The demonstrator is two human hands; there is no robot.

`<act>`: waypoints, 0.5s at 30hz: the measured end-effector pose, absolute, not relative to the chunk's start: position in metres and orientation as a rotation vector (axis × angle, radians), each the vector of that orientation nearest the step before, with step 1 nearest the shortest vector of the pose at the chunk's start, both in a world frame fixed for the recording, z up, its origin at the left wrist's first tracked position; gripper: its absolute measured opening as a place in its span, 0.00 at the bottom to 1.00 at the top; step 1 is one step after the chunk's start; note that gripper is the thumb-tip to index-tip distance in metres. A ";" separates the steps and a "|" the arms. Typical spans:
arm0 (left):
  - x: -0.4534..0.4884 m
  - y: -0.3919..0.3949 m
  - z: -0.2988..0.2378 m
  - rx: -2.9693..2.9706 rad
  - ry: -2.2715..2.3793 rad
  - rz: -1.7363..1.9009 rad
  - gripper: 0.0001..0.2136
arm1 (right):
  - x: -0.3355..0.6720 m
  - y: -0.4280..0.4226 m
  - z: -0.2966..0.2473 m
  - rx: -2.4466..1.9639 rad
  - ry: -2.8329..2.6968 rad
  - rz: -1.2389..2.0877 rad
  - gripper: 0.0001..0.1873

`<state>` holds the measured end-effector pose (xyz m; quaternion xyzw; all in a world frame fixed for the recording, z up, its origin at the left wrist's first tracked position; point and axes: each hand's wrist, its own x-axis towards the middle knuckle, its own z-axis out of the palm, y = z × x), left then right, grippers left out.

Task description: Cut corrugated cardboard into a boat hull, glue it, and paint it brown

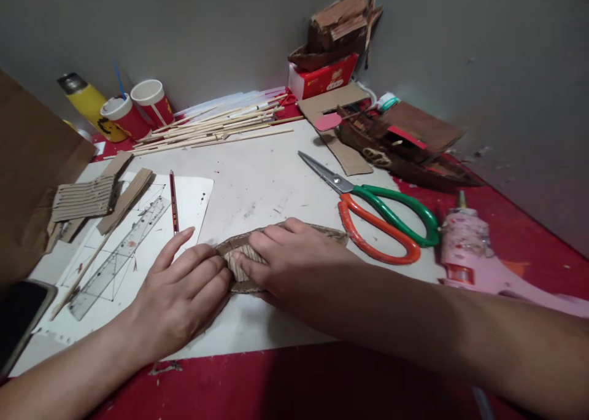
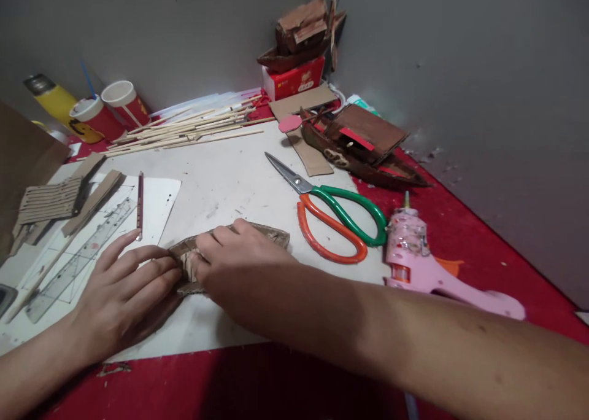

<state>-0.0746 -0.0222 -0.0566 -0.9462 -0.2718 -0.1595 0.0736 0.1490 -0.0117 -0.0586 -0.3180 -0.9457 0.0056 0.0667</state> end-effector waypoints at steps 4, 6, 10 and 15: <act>-0.076 -0.025 -0.061 -2.804 -0.758 -0.530 0.06 | 0.149 -0.012 -0.066 -0.941 -2.820 -0.024 0.14; -0.076 -0.027 -0.062 -2.825 -0.784 -0.513 0.07 | 0.149 -0.012 -0.068 -0.916 -2.819 -0.052 0.15; -0.074 -0.027 -0.062 -2.860 -0.856 -0.533 0.07 | 0.149 -0.010 -0.070 -0.888 -2.818 -0.079 0.16; -0.071 -0.024 -0.061 -2.904 -0.892 -0.583 0.06 | 0.147 -0.009 -0.069 -0.923 -2.788 -0.132 0.12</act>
